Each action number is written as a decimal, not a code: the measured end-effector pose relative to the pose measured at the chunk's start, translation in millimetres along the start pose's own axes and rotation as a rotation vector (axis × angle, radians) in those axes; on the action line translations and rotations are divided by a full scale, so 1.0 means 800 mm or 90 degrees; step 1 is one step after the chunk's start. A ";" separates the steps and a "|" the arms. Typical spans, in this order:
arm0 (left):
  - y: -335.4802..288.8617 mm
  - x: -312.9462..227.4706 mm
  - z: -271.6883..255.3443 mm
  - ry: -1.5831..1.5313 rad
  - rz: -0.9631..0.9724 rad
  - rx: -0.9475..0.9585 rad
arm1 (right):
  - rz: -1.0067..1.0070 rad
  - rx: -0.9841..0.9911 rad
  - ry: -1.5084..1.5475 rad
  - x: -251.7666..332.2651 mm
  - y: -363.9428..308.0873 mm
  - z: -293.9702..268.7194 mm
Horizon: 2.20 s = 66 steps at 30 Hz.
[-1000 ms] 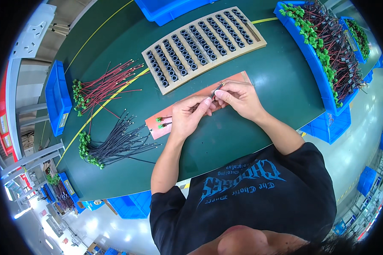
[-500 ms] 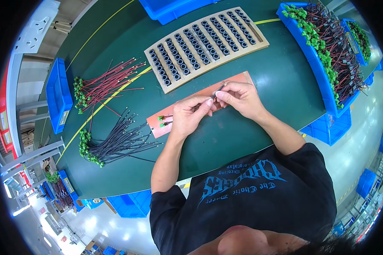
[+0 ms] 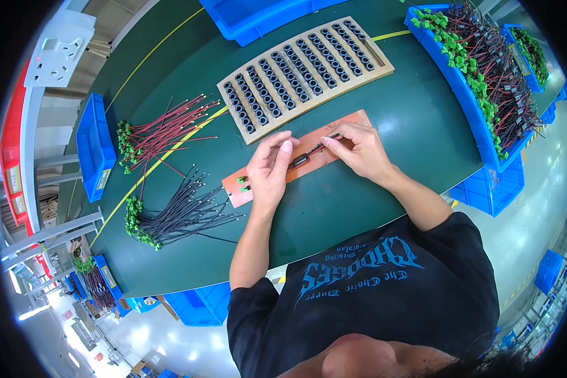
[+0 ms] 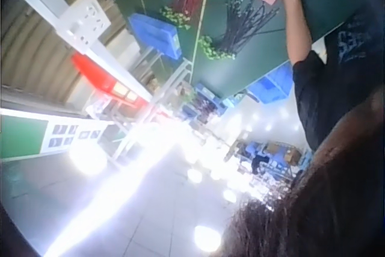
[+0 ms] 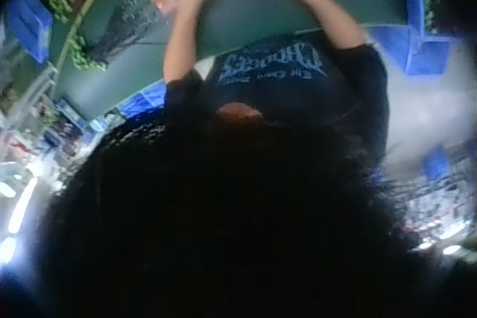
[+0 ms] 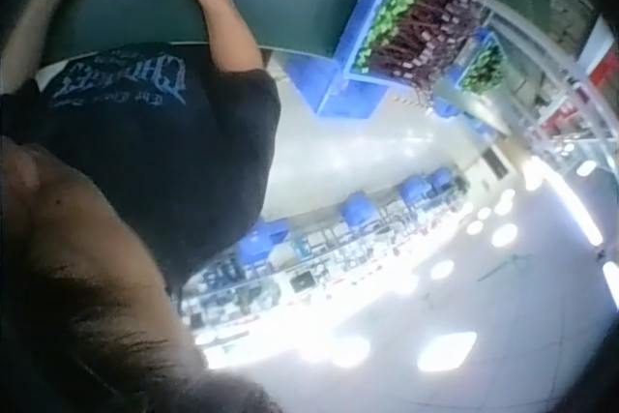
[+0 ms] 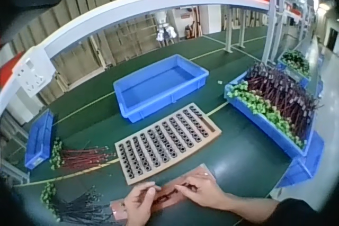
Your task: The person assembles wire harnesses by hand at a factory workstation. They pick up black wires with green connectors and red wires, insert the ends into a small black plastic housing, and use a screwdriver to tighten the connection. The completed harnesses are placed into a blue bin on the right.
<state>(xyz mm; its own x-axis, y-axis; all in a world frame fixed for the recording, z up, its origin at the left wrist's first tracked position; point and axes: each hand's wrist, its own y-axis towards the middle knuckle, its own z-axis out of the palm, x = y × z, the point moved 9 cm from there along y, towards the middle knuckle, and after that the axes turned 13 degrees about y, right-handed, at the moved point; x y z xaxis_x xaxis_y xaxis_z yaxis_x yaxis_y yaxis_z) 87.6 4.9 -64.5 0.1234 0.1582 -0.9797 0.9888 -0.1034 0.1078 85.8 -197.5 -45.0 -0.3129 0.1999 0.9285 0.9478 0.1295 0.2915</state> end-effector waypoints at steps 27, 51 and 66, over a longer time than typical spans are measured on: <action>-0.009 -0.028 0.016 0.437 0.118 0.016 | -0.070 0.057 -0.200 -0.011 0.004 -0.019; 0.040 -0.033 0.055 0.406 0.109 0.232 | -0.042 0.028 -0.120 -0.036 0.002 -0.053; 0.082 0.004 0.147 0.386 -0.191 0.580 | -0.046 0.013 -0.016 -0.047 0.004 -0.051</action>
<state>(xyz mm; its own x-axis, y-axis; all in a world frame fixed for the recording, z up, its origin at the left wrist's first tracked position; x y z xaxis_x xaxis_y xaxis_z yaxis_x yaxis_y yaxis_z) 143.2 -116.7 -80.8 0.1576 0.7206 -0.6752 0.5861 -0.6186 -0.5233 103.1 -243.8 -69.3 -0.3822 0.2137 0.8990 0.9213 0.1641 0.3526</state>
